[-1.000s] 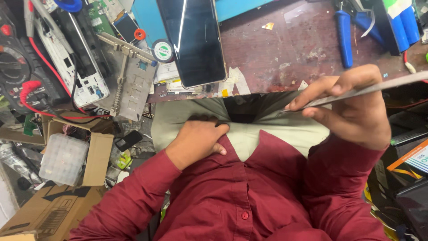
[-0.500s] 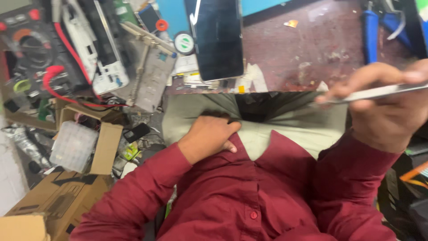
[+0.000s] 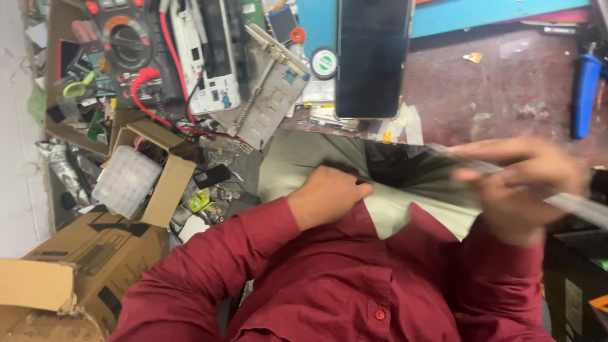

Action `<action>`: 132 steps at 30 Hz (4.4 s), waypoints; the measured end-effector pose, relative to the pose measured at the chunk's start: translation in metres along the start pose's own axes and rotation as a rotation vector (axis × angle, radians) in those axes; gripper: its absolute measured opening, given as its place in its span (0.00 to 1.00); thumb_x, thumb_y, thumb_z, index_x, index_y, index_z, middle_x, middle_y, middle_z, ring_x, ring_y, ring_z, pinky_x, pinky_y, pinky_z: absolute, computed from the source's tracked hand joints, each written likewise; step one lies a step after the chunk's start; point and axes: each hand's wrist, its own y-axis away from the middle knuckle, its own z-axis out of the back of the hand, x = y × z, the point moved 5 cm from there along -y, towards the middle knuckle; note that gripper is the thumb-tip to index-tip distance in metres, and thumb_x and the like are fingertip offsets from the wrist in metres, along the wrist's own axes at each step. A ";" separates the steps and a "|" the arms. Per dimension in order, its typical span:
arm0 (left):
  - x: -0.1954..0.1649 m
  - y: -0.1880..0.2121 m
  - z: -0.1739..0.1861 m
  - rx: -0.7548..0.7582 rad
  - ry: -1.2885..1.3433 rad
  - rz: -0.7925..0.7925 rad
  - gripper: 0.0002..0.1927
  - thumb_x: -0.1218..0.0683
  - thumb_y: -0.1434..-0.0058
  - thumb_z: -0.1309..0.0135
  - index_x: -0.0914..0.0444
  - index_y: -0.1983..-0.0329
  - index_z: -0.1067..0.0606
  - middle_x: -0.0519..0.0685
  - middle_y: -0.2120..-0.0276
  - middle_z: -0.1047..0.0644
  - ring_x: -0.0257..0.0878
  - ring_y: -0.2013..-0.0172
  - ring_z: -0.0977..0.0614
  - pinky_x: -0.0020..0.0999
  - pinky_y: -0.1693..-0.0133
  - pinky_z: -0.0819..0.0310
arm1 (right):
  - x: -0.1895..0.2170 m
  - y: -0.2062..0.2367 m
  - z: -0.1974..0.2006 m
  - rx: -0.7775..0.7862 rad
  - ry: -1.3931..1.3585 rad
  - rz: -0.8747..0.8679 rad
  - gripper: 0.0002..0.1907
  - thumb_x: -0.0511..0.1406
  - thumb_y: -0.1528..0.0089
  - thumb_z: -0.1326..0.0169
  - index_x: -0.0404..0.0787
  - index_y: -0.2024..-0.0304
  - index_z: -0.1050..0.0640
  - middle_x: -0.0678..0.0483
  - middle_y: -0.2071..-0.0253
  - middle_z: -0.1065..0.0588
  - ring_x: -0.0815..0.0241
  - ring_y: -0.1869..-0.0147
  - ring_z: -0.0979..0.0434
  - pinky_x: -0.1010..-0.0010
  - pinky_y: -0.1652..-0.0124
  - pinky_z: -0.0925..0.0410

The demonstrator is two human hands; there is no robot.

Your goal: The person uses tweezers to peel a protective liner from a small adhesive film and then folds the film. The person handles the film and tweezers throughout the clip.

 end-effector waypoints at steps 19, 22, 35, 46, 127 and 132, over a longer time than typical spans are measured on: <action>0.014 0.006 0.002 -0.009 0.037 0.041 0.07 0.53 0.38 0.51 0.55 0.62 0.22 0.51 0.69 0.21 0.50 0.65 0.16 0.48 0.67 0.25 | 0.002 -0.015 -0.095 0.217 0.196 0.305 0.30 0.26 0.39 0.32 0.44 0.59 0.45 0.42 0.56 0.22 0.42 0.52 0.15 0.59 0.61 0.21; 0.015 0.008 0.001 -0.023 0.039 0.037 0.08 0.53 0.39 0.51 0.55 0.61 0.22 0.51 0.69 0.21 0.50 0.66 0.16 0.48 0.68 0.25 | 0.001 -0.014 -0.098 0.250 0.239 0.292 0.31 0.26 0.41 0.32 0.45 0.58 0.45 0.42 0.57 0.22 0.40 0.54 0.15 0.59 0.63 0.21; 0.013 0.012 0.000 -0.045 0.039 0.008 0.09 0.54 0.42 0.50 0.55 0.60 0.22 0.52 0.70 0.21 0.51 0.67 0.16 0.48 0.70 0.25 | 0.004 -0.007 -0.099 0.214 0.268 0.337 0.30 0.22 0.41 0.31 0.46 0.61 0.41 0.44 0.57 0.22 0.41 0.53 0.15 0.59 0.63 0.21; 0.010 0.012 0.001 -0.066 0.035 -0.008 0.08 0.54 0.43 0.48 0.55 0.61 0.22 0.51 0.71 0.21 0.50 0.68 0.17 0.48 0.69 0.25 | 0.004 -0.006 -0.096 0.247 0.241 0.299 0.30 0.24 0.41 0.31 0.45 0.61 0.42 0.43 0.56 0.22 0.40 0.52 0.15 0.58 0.62 0.20; -0.040 -0.021 0.075 -0.744 1.305 0.161 0.08 0.61 0.31 0.41 0.71 0.52 0.22 0.49 0.56 0.22 0.32 0.61 0.15 0.25 0.59 0.19 | -0.039 0.052 -0.030 -0.308 -0.598 -0.153 0.20 0.29 0.35 0.35 0.45 0.58 0.36 0.50 0.62 0.24 0.56 0.59 0.16 0.60 0.57 0.19; -0.035 -0.021 0.072 -0.643 1.481 0.217 0.08 0.60 0.31 0.40 0.71 0.53 0.22 0.49 0.58 0.20 0.32 0.61 0.16 0.26 0.59 0.19 | -0.042 0.048 -0.033 -0.319 -0.562 -0.121 0.20 0.28 0.36 0.35 0.46 0.59 0.36 0.50 0.63 0.22 0.56 0.60 0.16 0.58 0.58 0.19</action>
